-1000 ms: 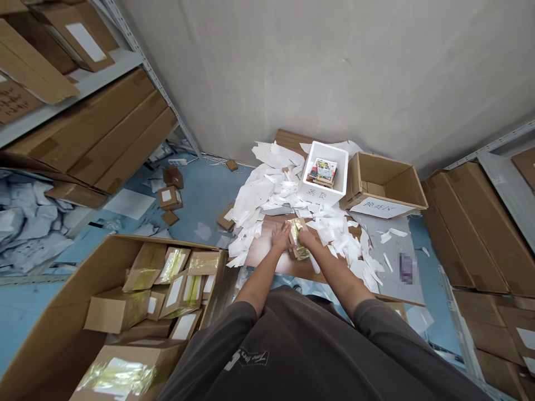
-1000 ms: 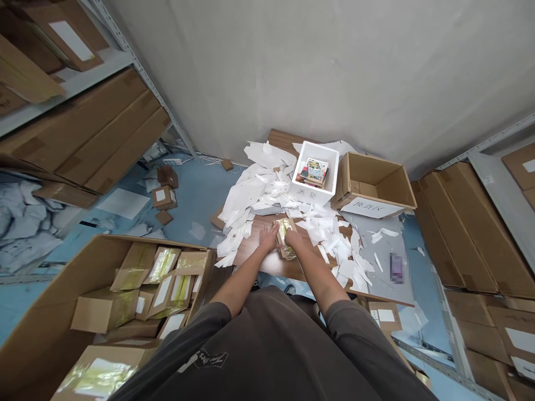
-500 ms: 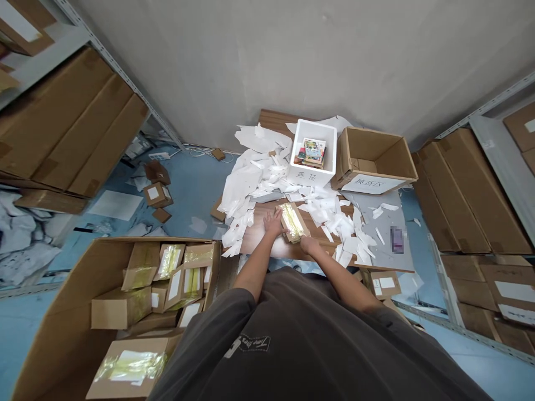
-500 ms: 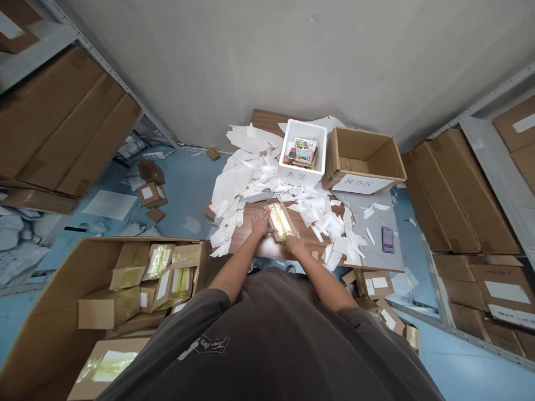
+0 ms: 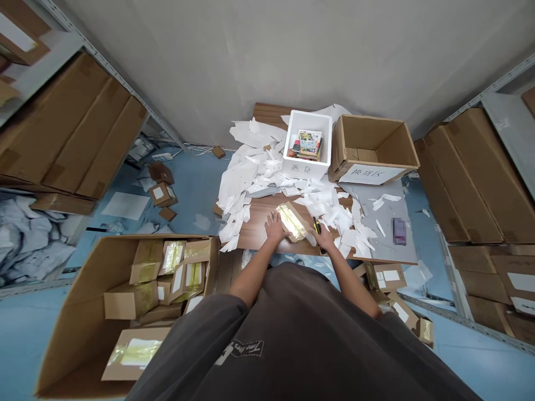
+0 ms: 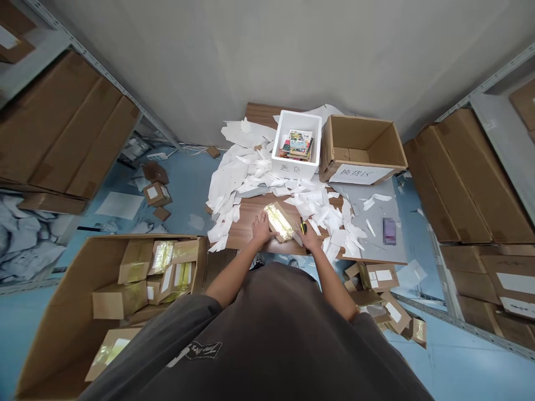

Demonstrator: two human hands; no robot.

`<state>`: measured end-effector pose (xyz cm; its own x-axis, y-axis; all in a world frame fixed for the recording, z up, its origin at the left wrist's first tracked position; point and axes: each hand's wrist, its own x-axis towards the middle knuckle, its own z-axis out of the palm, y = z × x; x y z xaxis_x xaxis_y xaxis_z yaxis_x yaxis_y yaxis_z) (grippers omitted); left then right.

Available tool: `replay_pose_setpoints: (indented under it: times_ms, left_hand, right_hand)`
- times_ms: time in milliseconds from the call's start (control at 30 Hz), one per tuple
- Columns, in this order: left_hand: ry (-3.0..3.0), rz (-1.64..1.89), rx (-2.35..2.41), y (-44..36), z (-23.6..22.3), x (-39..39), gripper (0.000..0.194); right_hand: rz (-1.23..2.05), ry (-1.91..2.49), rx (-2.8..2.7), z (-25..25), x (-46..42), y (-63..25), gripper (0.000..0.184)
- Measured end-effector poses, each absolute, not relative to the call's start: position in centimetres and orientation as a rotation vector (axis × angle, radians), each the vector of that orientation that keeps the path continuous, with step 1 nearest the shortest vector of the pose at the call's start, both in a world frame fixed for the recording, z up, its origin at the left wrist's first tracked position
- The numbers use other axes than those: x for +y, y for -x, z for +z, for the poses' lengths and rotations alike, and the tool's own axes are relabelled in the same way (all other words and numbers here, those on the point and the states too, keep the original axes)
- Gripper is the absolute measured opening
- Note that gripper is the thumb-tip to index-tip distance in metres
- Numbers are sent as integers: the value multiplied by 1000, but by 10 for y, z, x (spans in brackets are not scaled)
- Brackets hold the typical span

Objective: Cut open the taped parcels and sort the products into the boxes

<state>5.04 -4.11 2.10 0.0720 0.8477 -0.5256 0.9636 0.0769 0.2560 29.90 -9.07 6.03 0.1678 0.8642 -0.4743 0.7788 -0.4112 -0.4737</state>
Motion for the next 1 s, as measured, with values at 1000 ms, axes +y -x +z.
replay_pose_setpoints:
  times_ms: [1000]
  left_hand:
    - [-2171, -353, 1387, -87, 21, -55, 71]
  right_hand:
    - [1030, 2352, -1361, -8, -97, -376, 57]
